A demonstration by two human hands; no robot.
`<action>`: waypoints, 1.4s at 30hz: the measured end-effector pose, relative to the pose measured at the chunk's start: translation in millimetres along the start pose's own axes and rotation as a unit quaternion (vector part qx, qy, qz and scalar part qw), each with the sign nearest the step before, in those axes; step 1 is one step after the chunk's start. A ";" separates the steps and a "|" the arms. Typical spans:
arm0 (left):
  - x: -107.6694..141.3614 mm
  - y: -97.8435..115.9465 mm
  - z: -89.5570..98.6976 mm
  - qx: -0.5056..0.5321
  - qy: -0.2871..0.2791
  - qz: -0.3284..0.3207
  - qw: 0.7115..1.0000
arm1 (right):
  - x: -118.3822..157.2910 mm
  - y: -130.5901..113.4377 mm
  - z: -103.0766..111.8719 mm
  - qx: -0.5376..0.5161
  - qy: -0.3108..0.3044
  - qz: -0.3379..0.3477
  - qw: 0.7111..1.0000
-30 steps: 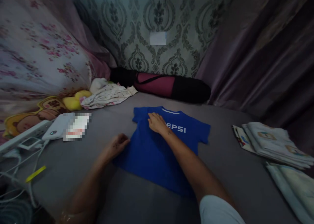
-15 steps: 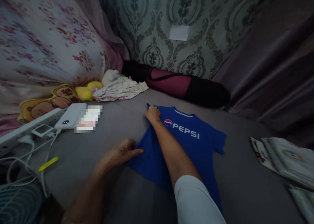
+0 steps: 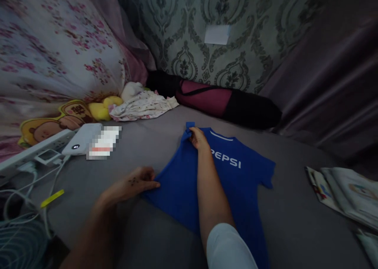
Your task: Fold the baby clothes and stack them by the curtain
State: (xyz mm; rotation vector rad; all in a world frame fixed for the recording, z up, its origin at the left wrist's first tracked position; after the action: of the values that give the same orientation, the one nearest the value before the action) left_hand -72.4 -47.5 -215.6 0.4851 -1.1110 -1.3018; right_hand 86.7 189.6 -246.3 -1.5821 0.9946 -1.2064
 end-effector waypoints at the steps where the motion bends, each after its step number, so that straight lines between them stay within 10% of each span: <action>1: 1.3 0.4 1.1 0.002 -0.003 0.002 1.000 | 0.3 -0.6 1.6 -0.016 -0.005 -0.001 1.000; 9: 8.1 2.1 1.8 0.019 -0.036 0.048 0.998 | 0.2 2.3 -0.6 -0.060 -0.031 -0.002 0.998; 16: 8.3 -3.0 -0.4 -0.005 -0.041 0.050 0.998 | 3.8 6.2 -22.7 0.145 -0.056 0.042 0.987; 22: 7.3 11.3 5.7 -0.043 0.047 -0.010 0.998 | 5.6 -11.6 -7.6 0.360 0.057 0.148 0.919; 28: 5.0 31.1 -14.8 -0.126 0.076 -0.242 0.959 | 7.8 -2.6 20.3 0.624 0.173 0.127 0.751; 42: 7.8 32.6 -21.4 -0.178 -0.002 -0.218 0.960 | 6.5 12.0 -16.7 0.687 0.072 0.157 0.706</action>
State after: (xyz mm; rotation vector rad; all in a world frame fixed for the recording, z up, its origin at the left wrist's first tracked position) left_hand -38.5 -52.2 -195.4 0.4705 -0.7676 -1.8476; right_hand 70.8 177.2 -253.8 -0.1036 0.1736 -1.2777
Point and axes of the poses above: each hand's wrist, its own x-axis away from the middle knuckle, its own z-axis out of the back of the hand, y = z × x, the point moved 3 cm from there along -x, towards the middle knuckle, and after that the axes turned 5 degrees about x, right-handed, at the moved point
